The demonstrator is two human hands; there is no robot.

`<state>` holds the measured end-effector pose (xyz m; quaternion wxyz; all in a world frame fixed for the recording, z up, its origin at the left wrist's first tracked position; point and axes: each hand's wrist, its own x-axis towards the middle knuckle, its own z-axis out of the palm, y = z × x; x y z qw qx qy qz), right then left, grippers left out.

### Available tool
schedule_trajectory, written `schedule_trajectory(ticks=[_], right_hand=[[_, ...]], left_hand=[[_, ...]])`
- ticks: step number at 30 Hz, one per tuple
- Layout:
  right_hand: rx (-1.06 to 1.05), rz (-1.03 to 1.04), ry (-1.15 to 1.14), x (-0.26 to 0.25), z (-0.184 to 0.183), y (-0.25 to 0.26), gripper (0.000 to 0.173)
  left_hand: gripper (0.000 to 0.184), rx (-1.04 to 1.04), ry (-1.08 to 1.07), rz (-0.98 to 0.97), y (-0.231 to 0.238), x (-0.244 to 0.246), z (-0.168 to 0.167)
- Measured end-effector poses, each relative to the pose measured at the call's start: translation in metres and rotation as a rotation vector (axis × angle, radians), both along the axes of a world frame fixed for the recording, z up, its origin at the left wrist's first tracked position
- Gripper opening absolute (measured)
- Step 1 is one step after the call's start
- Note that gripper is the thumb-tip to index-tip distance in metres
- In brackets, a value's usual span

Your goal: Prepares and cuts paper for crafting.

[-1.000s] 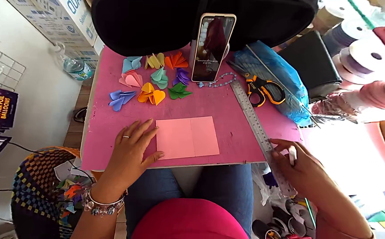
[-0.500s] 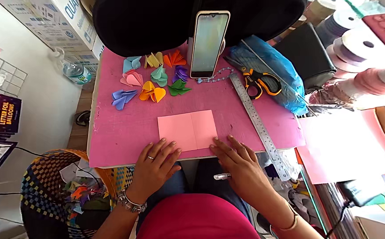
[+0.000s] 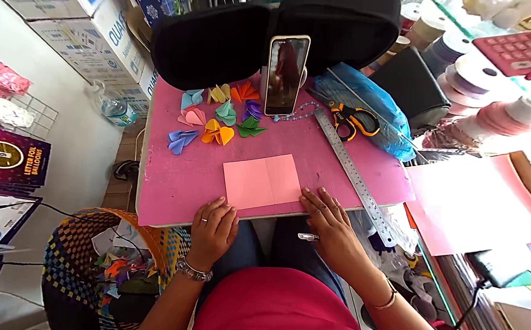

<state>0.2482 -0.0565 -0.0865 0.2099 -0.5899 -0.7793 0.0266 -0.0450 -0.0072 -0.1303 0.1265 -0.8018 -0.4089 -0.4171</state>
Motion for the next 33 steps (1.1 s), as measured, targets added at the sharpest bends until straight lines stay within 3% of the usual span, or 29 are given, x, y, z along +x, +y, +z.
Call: schedule_trajectory(ticks=[4, 7, 11, 14, 16, 19, 23, 28, 33], right_hand=[[0.0, 0.024, 0.0, 0.001, -0.001, 0.0, 0.054], [-0.084, 0.051, 0.187, 0.008, 0.019, 0.001, 0.05], [-0.025, -0.167, 0.39, 0.016, 0.059, 0.019, 0.046], [-0.225, -0.285, 0.332, 0.019, 0.082, 0.052, 0.051], [-0.375, -0.259, 0.304, 0.021, 0.089, 0.079, 0.051], [-0.315, -0.198, 0.247, 0.035, 0.094, 0.111, 0.047], [-0.072, -0.4, 0.092, 0.078, 0.101, 0.149, 0.028], [-0.221, -0.517, -0.146, 0.092, 0.098, 0.174, 0.024], [-0.338, -0.593, -0.24, 0.069, 0.108, 0.183, 0.034]], left_hand=[[0.024, 0.016, 0.014, 0.042, 0.001, 0.003, -0.001], [0.028, -0.029, 0.029, 0.037, 0.0, 0.004, 0.002], [0.03, -0.06, 0.049, -0.037, 0.001, -0.003, 0.009], [0.017, -0.051, 0.094, -0.109, 0.0, -0.016, 0.017], [0.015, -0.056, 0.151, -0.125, -0.004, -0.024, 0.026], [0.014, -0.067, 0.112, -0.088, -0.011, -0.03, 0.042], [0.01, -0.085, -0.172, -0.048, -0.01, -0.028, 0.053], [0.01, -0.141, -0.4, -0.078, 0.008, -0.015, 0.064], [0.007, -0.106, -0.407, -0.225, 0.015, 0.016, 0.074]])
